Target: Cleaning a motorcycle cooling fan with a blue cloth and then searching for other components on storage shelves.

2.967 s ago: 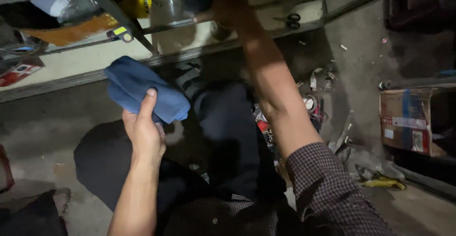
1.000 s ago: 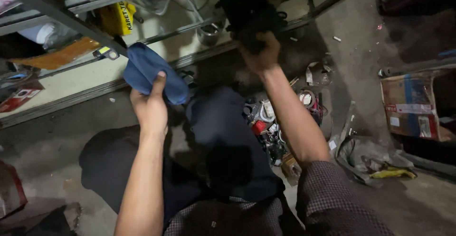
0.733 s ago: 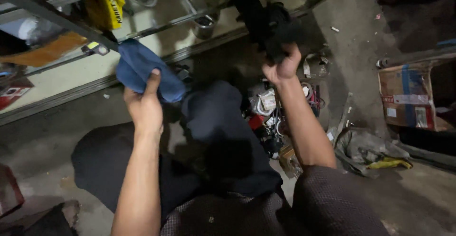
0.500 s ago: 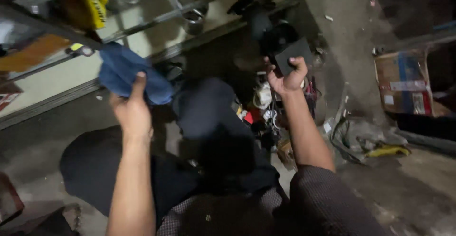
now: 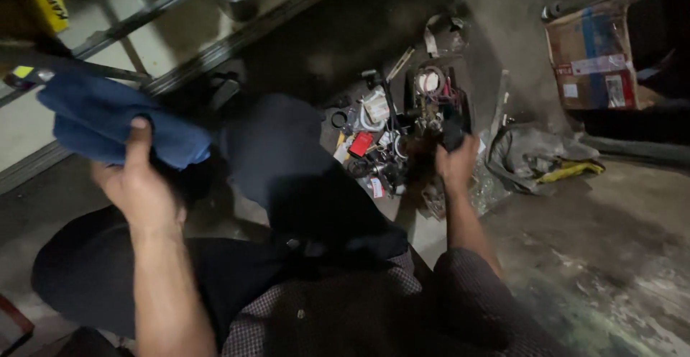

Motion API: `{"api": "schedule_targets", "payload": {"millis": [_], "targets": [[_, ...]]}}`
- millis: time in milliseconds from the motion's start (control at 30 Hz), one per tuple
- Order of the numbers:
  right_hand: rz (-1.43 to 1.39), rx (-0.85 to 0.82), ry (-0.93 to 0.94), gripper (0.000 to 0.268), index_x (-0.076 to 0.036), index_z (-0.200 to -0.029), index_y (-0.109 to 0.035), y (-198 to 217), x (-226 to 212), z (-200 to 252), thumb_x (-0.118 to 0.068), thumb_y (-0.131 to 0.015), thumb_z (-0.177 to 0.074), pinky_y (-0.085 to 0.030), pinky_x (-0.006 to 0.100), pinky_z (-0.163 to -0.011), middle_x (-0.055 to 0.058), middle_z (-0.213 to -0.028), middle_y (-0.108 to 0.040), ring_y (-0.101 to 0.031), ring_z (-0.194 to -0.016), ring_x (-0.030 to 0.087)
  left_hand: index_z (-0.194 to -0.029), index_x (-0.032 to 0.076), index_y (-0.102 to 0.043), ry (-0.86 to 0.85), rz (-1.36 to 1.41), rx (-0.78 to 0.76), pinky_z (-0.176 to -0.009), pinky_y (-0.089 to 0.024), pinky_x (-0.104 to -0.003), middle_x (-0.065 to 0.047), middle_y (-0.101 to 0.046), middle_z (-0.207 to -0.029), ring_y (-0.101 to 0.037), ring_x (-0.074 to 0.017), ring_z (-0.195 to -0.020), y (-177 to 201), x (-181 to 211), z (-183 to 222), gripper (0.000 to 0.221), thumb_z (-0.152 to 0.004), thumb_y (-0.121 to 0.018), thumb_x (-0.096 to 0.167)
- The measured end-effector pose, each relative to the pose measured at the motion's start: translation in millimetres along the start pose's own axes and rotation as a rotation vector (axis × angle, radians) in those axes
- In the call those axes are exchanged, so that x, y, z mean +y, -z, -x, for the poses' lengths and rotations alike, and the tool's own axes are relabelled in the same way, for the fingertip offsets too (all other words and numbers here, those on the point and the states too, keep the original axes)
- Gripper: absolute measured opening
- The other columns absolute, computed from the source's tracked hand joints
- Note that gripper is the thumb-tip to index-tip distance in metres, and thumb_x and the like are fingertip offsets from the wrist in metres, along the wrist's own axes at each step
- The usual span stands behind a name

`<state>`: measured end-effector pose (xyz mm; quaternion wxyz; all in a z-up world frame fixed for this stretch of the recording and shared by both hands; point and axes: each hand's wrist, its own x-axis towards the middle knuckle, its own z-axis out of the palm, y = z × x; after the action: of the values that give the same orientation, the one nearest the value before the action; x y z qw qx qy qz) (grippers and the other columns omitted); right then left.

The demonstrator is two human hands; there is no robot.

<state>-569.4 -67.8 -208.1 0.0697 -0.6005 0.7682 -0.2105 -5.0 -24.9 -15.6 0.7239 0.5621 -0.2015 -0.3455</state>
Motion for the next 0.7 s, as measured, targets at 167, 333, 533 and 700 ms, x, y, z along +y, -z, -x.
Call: {"api": "schedule_targets", "payload": {"millis": [167,333,533,700], "targets": [[0.239,-0.056,-0.251,0.069,0.004,-0.130,-0.053,-17,25,53,-0.042,-0.076,-0.084,-0.040,0.059,-0.105,0.031,-0.145,-0.044,-0.049,-0.124,0.054,-0.126,-0.002,-0.063,-0.017,-0.024,0.014,-0.103,-0.052,-0.031,-0.006,-0.069,-0.118,-0.065,-0.0164,-0.107,-7,4,0,0.027,-0.103,-0.074,0.006],[0.181,-0.125,-0.383,0.077,0.005,-0.130,-0.050,-69,118,106,-0.037,-0.076,-0.072,-0.041,0.061,-0.099,0.032,-0.149,-0.037,-0.048,-0.123,0.056,-0.124,-0.001,-0.063,-0.005,-0.037,0.018,-0.101,-0.052,-0.030,-0.005,-0.068,-0.117,-0.064,-0.0153,-0.105,-9,4,2,0.026,-0.102,-0.074,0.006],[0.572,-0.504,0.188,0.039,-0.010,-0.118,-0.064,-105,181,123,-0.039,-0.071,-0.093,-0.024,0.072,-0.126,0.016,-0.129,-0.056,-0.057,-0.125,0.043,-0.126,0.001,-0.063,0.001,-0.038,0.015,-0.100,-0.052,-0.030,-0.004,-0.068,-0.118,-0.064,-0.0147,-0.106,-12,14,4,0.029,-0.100,-0.073,0.009],[-0.142,-0.009,-0.034,0.036,-0.003,-0.110,-0.068,-103,-13,24,-0.022,-0.080,-0.082,-0.048,0.049,-0.101,0.019,-0.111,-0.067,-0.063,-0.110,0.039,-0.126,0.001,-0.064,-0.014,-0.062,-0.008,-0.102,-0.051,-0.029,-0.004,-0.068,-0.118,-0.063,-0.0137,-0.108,-6,14,9,0.030,-0.100,-0.075,0.011]]}}
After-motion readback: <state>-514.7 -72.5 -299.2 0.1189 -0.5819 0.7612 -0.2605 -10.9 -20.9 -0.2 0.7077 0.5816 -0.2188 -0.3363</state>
